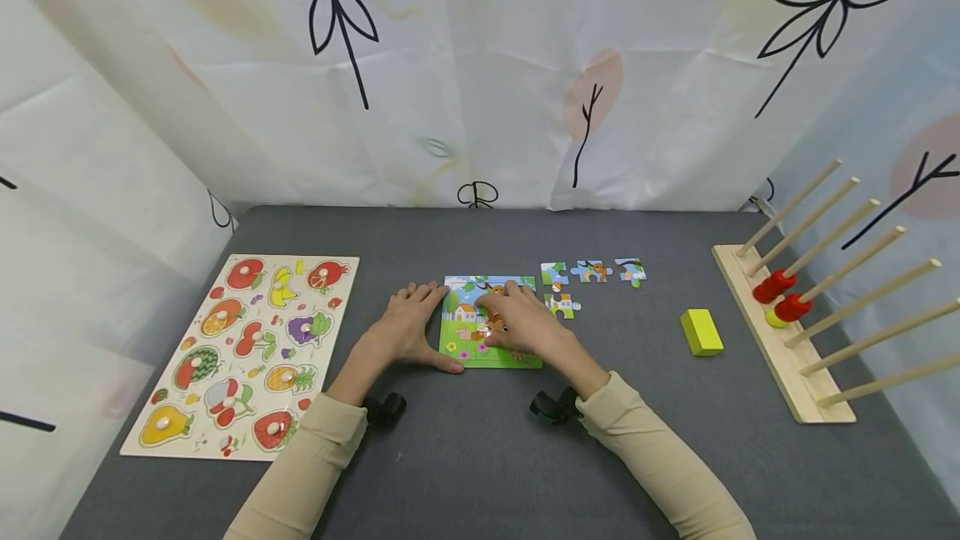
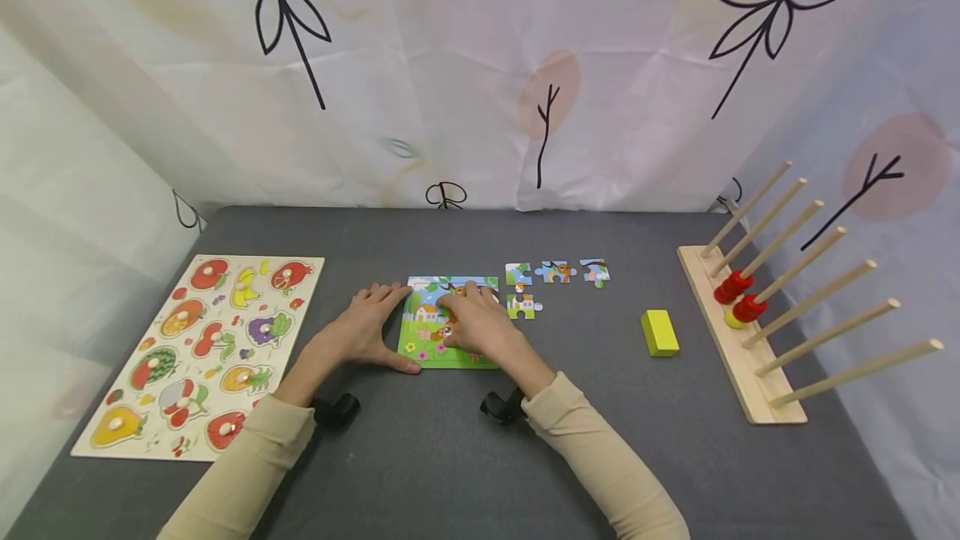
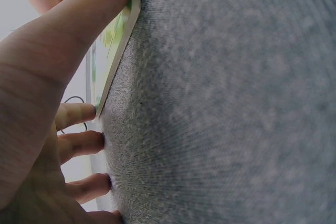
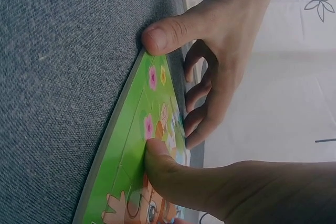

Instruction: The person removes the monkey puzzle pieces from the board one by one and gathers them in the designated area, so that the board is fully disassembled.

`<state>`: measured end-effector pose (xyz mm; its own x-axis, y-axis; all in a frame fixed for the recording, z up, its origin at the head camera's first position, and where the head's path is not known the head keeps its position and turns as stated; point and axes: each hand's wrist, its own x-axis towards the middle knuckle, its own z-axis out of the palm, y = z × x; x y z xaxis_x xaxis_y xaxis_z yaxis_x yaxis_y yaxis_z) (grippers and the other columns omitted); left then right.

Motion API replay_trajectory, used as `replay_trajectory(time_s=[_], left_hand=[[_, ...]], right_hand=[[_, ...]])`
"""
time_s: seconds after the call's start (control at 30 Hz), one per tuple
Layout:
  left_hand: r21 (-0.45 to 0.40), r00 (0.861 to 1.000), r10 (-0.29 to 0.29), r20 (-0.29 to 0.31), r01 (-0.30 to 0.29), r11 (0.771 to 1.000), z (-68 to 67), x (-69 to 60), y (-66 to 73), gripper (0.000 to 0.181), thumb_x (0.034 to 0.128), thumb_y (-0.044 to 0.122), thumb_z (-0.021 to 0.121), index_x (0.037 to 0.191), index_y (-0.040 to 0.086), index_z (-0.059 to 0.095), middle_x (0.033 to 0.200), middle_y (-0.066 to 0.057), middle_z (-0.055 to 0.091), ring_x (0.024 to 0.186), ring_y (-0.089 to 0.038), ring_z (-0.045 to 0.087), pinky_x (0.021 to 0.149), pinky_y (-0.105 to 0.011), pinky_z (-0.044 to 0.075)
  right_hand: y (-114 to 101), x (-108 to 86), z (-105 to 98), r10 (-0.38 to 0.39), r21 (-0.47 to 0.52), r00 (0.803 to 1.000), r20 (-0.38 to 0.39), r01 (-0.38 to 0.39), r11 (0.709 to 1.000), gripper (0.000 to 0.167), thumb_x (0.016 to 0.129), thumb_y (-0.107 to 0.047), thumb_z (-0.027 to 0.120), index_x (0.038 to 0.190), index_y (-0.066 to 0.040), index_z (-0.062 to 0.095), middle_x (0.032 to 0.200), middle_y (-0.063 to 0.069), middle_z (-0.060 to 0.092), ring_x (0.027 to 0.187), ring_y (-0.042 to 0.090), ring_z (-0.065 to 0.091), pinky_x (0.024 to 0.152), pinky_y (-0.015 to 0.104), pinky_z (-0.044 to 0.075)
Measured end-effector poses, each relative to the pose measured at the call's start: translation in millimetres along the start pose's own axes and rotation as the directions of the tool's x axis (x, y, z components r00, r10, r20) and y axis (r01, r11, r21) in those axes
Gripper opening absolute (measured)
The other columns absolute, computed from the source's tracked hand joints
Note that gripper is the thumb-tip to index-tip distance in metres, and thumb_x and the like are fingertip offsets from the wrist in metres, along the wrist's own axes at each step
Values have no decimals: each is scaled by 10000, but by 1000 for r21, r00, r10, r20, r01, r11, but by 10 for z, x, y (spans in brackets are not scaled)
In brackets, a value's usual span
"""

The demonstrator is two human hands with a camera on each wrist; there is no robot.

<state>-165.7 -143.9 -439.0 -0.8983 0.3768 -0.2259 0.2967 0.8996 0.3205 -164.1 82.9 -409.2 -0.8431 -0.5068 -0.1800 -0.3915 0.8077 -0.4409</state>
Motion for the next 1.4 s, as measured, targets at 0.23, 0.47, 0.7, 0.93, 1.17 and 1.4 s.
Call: replay_trajectory(time_s=[0.23,0.47,0.7,0.93,1.17,1.4], left_hand=[[-6,1000,0,0,0,1000,2,-20,3,1294,627,692,880,1609,82,299,1663,-217,304,1533,-518,245,1213,-698,247],[-17,1000,-4,3,4,1000,-5,-33,15,1291,629,688,882,1610,85,299,1666,-213,300,1537,-514,239,1214,-701,241],[-18,1000,-4,5,4,1000,0,-29,14,1290,632,689,880,1612,88,295,1666,-210,300,1536,-515,240,1215,-701,240],[-17,1000,-4,2,4,1000,-1,-26,15,1293,631,687,882,1612,83,295,1665,-215,302,1536,-517,237,1220,-693,238],[-10,1000,-2,-3,2,1000,-5,-18,16,1289,634,685,881,1610,77,298,1662,-215,308,1534,-520,241,1222,-691,237],[-3,1000,-2,0,2,1000,-9,-14,15,1291,634,691,877,1610,77,295,1662,-216,308,1534,-523,238,1220,-694,235]], right_hand=[[-5,12,5,19,-26,1000,19,-18,1000,599,897,-262,804,1453,-207,589,1232,159,553,1025,284,513,779,413,516],[-21,3,1,20,-46,1000,20,-19,999,573,899,-271,802,1437,-230,607,1202,150,563,1025,289,520,765,422,529],[-21,5,5,10,-55,1000,18,-9,998,557,905,-265,794,1431,-237,614,1189,133,554,991,266,505,708,383,502],[-21,17,-15,-6,-72,1000,17,8,997,520,934,-163,757,1431,-230,621,1163,134,561,908,234,466,728,348,451],[-24,16,-34,-20,-71,1000,8,20,997,501,959,-40,688,1421,-227,631,1166,145,555,905,241,462,711,342,438],[-12,11,-13,-41,-126,999,-13,39,991,562,959,84,620,1417,-242,634,1175,158,566,916,252,487,719,347,454]])
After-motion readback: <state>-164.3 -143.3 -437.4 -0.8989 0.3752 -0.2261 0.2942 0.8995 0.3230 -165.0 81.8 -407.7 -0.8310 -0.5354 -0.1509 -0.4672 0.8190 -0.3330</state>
